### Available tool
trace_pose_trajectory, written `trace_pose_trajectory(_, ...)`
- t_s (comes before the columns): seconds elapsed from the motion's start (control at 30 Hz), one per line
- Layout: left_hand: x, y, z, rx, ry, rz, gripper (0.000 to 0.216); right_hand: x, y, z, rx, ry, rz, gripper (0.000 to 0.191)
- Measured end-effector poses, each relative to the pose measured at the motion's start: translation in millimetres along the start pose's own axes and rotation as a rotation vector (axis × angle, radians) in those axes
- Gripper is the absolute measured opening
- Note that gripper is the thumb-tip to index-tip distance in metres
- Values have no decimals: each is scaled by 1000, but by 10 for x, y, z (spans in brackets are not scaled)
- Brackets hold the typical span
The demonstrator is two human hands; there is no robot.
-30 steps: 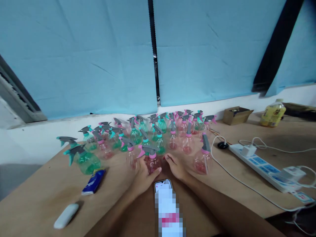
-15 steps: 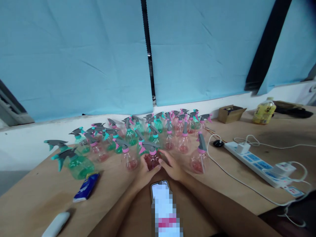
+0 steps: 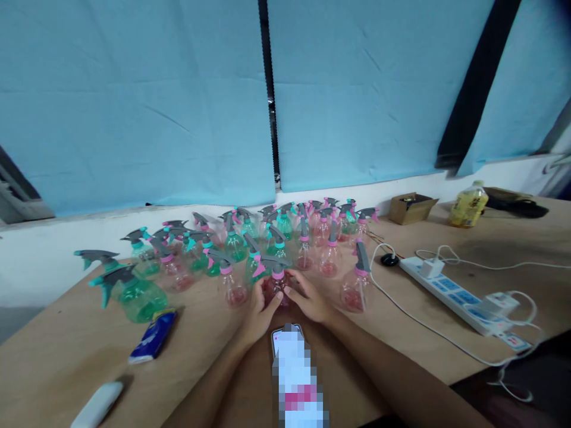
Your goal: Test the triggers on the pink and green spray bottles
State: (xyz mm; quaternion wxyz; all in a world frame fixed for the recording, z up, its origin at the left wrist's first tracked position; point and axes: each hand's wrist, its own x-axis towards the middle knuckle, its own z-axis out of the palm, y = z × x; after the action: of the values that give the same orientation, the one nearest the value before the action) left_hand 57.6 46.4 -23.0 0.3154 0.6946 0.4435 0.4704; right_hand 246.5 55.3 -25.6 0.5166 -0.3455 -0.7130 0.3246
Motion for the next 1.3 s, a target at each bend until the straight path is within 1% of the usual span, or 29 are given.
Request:
trace_pose_trajectory(0.1, 3, 17, 8, 27, 5, 12, 45, 14, -41, -14, 19, 7, -27, 47)
trace_pose_trajectory(0.23, 5, 28, 25, 24, -40, 33, 45, 146, -87, 5, 82, 23, -50, 39)
trace_pose_trajectory(0.27, 5, 29, 28, 19, -47, 43, 45, 209, -94, 9, 123, -5, -54, 38)
trace_pose_trajectory(0.37, 3, 25, 31, -1, -46, 37, 45, 454, -129, -3, 261, -154, -52, 41)
trace_pose_trajectory(0.43, 1, 15, 29, -3, -35, 7, 45, 626, -179, -23, 300, -232, -43, 42)
trace_pose_trajectory(0.5, -1, 4, 24, 3, -30, -11, 45, 765, -251, -34, 307, -282, -33, 38)
trace_pose_trajectory(0.6, -5, 1, 19, 7, -25, -18, 47, 864, -361, -12, 375, -400, -14, 27)
trace_pose_trajectory(0.67, -6, 6, 19, -7, -24, -28, 50, 864, -398, 20, 433, -443, 23, 26)
trace_pose_trajectory(0.8, -5, -11, 16, -24, -28, -16, 51, 806, -326, 79, 470, -386, 124, 26)
trace_pose_trajectory(0.87, 2, -36, 10, -37, -42, -48, 49, 787, -262, 98, 470, -342, 144, 23)
trace_pose_trajectory(0.93, 19, -63, -3, -111, -42, -100, 45, 778, -226, 108, 466, -304, 167, 23)
trace_pose_trajectory(1.03, 57, -90, -32, -300, 40, -157, 38, 772, -235, 106, 476, -292, 202, 22)
trace_pose_trajectory(1.13, 83, -89, -70, -443, 134, -226, 31, 770, -237, 93, 505, -327, 185, 21)
trace_pose_trajectory(1.2, 86, -78, -92, -488, 133, -262, 27, 770, -200, 90, 496, -323, 167, 21)
trace_pose_trajectory(1.3, 80, -58, -108, -502, 81, -292, 25, 766, -117, 103, 445, -283, 160, 16)
